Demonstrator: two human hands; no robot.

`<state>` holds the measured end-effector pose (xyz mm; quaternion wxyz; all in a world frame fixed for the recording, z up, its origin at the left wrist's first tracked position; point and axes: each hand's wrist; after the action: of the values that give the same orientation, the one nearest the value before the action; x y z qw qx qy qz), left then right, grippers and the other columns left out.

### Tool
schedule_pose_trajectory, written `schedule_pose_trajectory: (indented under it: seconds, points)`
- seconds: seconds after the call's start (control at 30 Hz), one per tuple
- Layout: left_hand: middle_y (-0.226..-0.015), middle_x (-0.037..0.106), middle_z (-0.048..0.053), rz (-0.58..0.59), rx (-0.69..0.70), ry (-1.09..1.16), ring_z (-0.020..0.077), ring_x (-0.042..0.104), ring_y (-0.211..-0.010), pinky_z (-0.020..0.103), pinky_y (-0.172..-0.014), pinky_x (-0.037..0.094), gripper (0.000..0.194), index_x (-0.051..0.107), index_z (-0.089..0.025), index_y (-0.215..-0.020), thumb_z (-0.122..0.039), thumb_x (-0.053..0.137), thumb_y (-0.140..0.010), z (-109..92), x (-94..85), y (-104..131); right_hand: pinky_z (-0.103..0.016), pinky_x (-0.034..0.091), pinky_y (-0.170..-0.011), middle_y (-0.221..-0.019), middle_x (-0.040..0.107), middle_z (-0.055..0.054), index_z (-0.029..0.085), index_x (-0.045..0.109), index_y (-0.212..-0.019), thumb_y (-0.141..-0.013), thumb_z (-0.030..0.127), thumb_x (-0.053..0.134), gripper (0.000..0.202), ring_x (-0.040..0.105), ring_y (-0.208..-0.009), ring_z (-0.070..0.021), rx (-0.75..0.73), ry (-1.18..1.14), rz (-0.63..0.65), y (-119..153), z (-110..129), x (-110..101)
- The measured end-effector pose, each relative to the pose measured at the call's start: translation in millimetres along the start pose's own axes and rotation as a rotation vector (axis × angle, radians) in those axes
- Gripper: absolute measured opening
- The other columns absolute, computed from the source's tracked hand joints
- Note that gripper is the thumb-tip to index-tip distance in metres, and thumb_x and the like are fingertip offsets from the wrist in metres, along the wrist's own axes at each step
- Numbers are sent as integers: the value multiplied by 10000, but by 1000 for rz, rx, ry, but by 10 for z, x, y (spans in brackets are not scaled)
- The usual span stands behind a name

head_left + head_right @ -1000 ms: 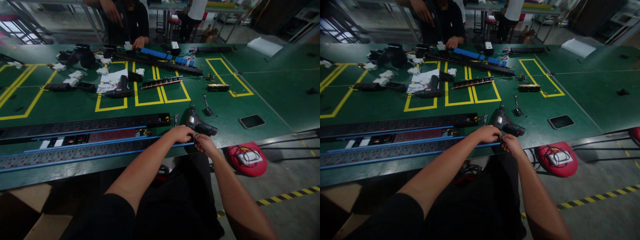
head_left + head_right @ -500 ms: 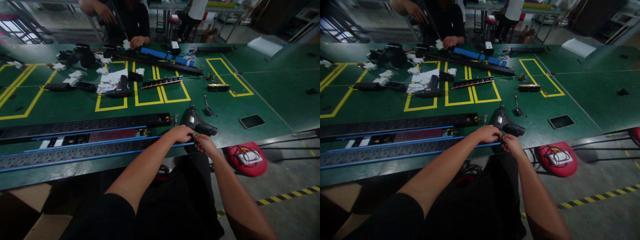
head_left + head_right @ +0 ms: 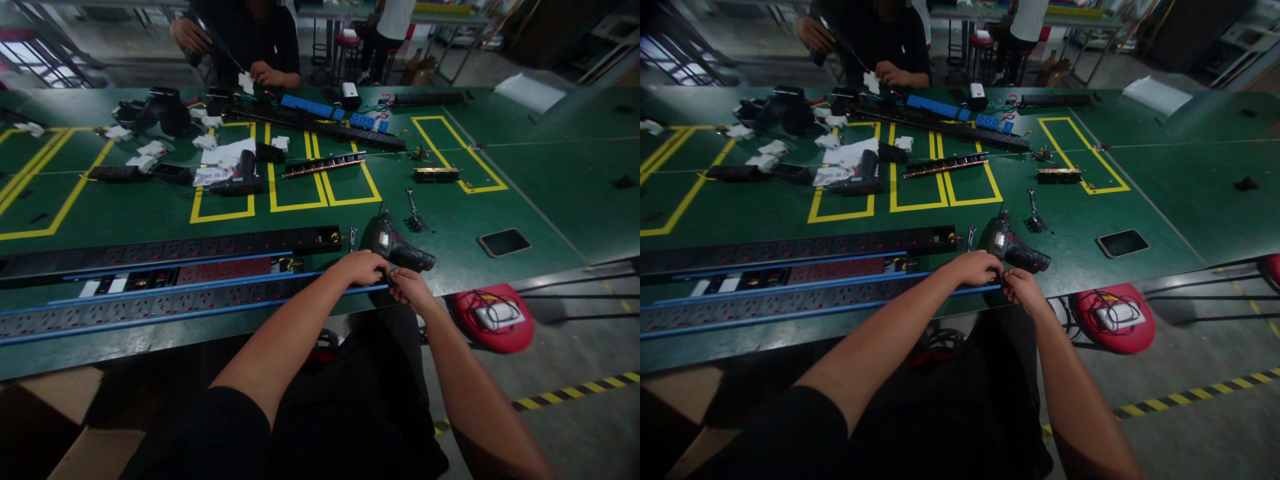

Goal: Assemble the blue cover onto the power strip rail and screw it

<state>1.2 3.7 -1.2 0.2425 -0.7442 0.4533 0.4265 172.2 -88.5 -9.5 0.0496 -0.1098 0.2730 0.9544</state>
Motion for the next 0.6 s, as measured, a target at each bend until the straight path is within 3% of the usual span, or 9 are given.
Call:
schedule_pose_trajectory:
  seconds: [0.6]
  points:
    - [-1176,696,-17,-2,9,3,198,598,-1019,316,-904,472,290,687,-290,-1094,-260,522,-857,6,3,-1,-157,233,-302,-473,543,39,197,529,-770,-786,411,587,222,460,-342,-77,2,24,-12,-3,-3,7]
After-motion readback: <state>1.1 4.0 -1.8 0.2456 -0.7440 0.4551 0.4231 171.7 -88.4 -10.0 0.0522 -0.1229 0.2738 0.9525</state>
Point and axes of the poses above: each hand's wrist, its own y-axis away from the middle knuckle, its own x-axis out of the palm, z = x × y
